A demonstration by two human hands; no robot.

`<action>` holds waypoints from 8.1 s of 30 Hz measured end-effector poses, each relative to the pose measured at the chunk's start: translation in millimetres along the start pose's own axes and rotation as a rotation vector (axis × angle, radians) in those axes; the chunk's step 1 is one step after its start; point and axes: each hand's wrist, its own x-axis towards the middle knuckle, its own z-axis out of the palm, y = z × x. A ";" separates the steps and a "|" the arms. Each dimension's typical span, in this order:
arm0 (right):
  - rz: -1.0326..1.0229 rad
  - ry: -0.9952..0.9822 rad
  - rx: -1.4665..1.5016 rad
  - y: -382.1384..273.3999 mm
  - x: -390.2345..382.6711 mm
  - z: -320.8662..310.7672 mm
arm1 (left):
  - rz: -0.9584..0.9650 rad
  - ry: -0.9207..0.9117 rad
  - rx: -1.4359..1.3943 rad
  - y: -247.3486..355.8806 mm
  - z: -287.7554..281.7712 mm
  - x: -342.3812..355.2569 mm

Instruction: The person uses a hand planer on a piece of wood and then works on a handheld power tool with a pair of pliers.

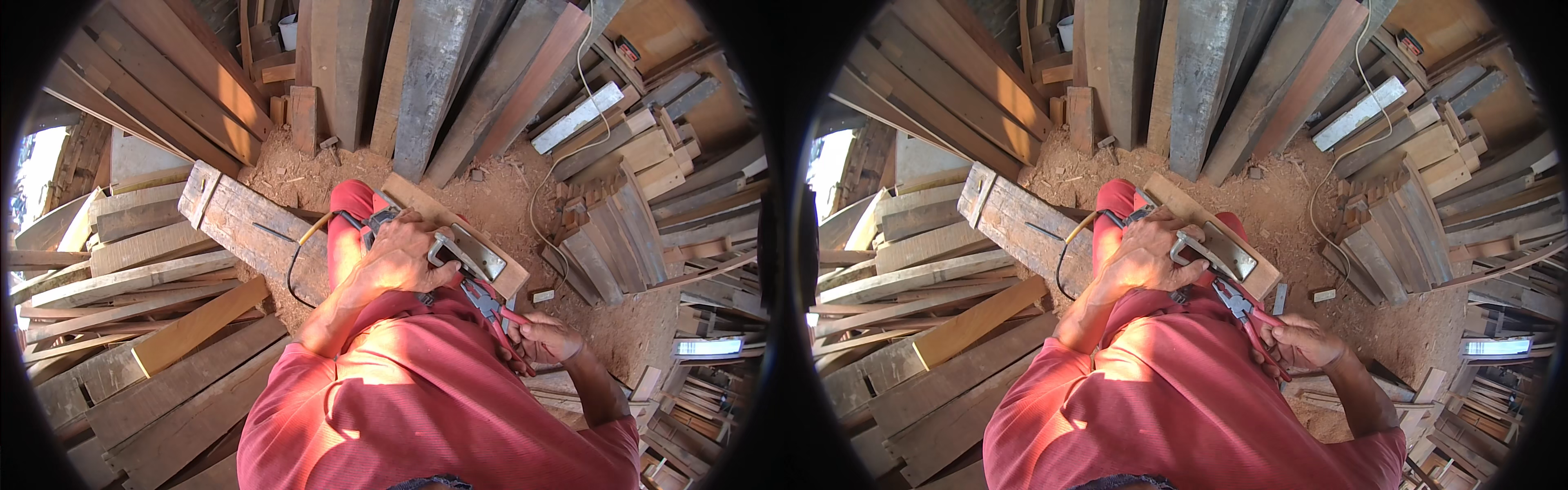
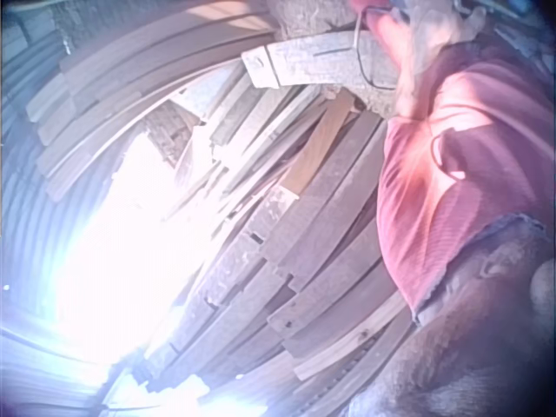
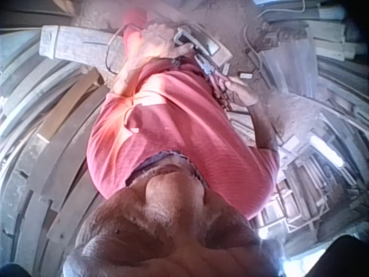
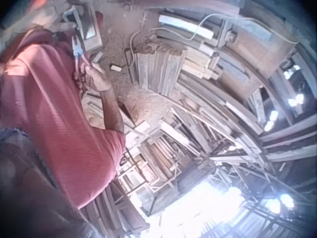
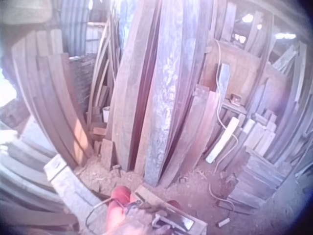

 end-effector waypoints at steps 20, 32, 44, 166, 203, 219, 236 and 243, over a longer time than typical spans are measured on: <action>-0.439 0.145 -0.480 -69.1 -21.9 -31.8 | 0.187 0.175 -0.364 -53.3 -51.3 -59.6; -0.683 0.166 -1.611 -197.1 314.5 60.8 | 0.259 0.204 -0.334 -50.3 -33.4 -116.0; -0.203 -0.238 -2.120 -129.1 539.5 158.1 | 0.238 0.358 -0.482 -74.1 -10.5 -128.6; -0.549 0.309 -1.413 -103.7 195.0 1.7 | 0.033 0.341 -0.525 -77.3 -34.5 -94.0; -0.393 0.766 -1.240 -83.7 169.1 -83.5 | 0.144 0.297 -0.457 -96.9 -34.7 -87.0; -0.003 1.213 -0.394 186.8 53.6 -218.8 | -0.193 0.496 -0.787 -144.9 -17.2 -71.5; -0.449 0.654 -1.253 -43.8 164.3 -36.4 | -0.546 0.728 -0.911 -175.6 -24.1 -42.7; -0.421 0.256 -1.585 -58.1 230.3 33.7 | -0.491 0.804 -0.825 -117.4 -37.3 -37.1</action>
